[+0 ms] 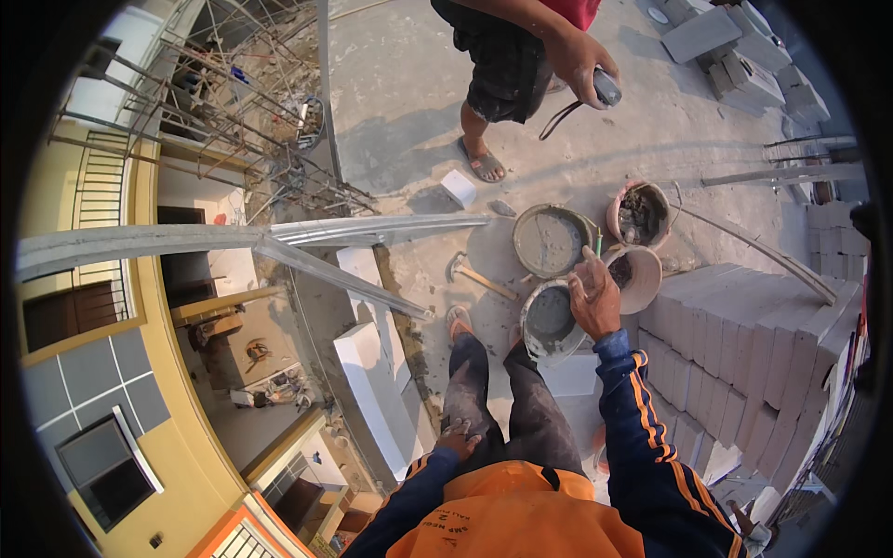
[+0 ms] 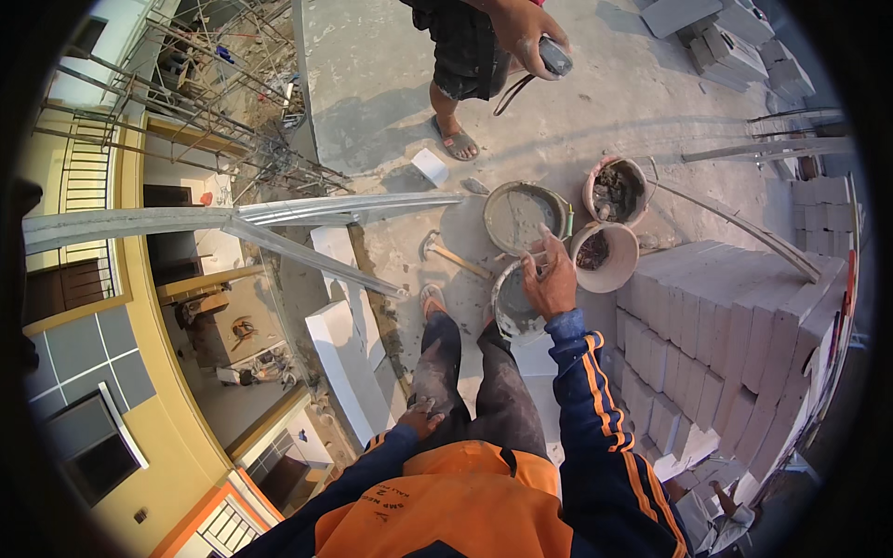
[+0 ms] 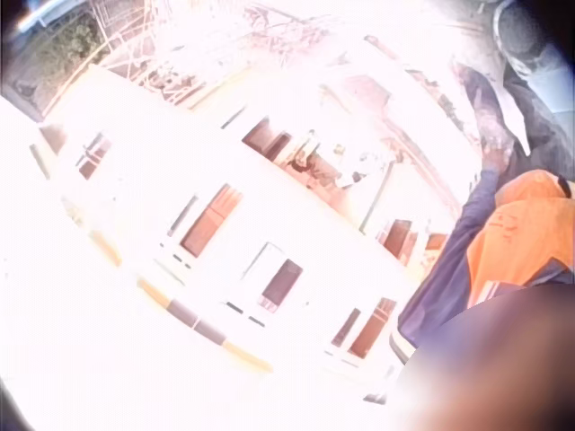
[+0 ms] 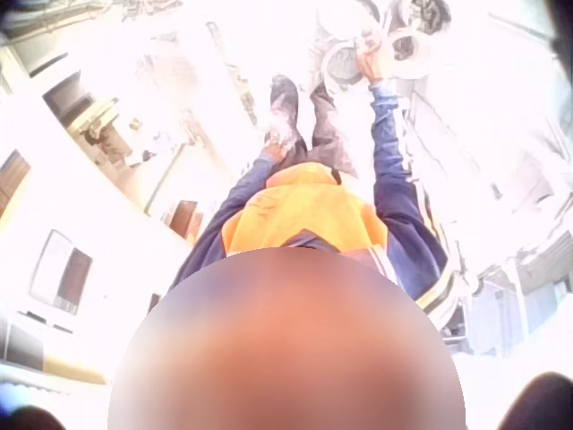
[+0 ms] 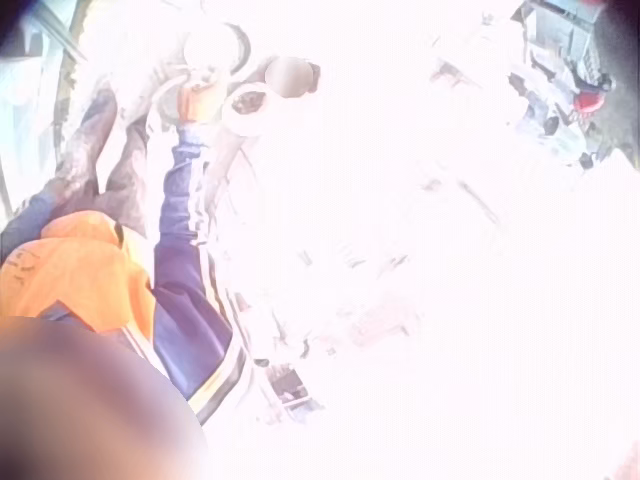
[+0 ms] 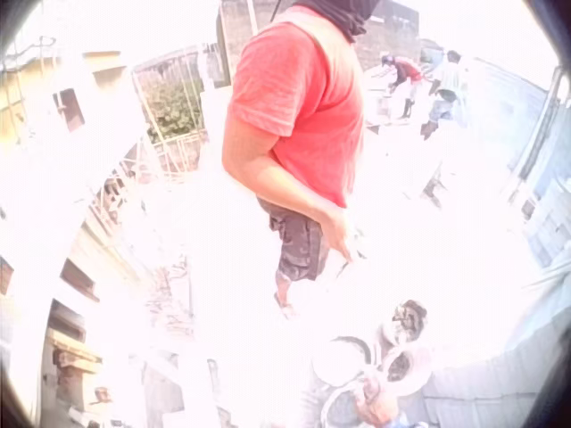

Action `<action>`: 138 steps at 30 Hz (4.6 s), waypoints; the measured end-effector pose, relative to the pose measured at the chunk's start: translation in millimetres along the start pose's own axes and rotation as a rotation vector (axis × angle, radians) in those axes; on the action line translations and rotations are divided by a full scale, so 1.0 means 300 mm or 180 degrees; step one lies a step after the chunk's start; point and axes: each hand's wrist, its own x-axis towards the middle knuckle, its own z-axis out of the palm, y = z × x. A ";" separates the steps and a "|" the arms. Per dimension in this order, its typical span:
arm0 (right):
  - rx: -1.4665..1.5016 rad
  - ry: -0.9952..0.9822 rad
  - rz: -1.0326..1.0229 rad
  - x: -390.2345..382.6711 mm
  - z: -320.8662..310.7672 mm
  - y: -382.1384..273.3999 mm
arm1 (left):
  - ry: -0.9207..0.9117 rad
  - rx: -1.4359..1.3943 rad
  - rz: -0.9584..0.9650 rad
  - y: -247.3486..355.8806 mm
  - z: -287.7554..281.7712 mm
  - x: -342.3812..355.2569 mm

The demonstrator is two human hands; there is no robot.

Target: The person installs a white railing on a rooftop by applying mortar to the base, positioning metal frames, and securing white blocks with a hammer and trowel. The person also uses a machete to cut a block and applies mortar to it before placing it into the railing structure.

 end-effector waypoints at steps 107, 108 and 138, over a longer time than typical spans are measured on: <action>0.4940 0.0174 0.3352 -0.417 0.183 0.624 | 0.0025 -0.3607 0.1373 0.546 -0.241 0.346; 0.4956 0.0037 0.3546 -0.435 0.195 0.609 | 0.0141 -0.3529 0.1450 0.515 -0.218 0.364; 0.1252 -0.0563 0.1386 -0.610 -0.672 -0.168 | -0.1191 -0.3856 0.1984 1.150 -0.676 -0.336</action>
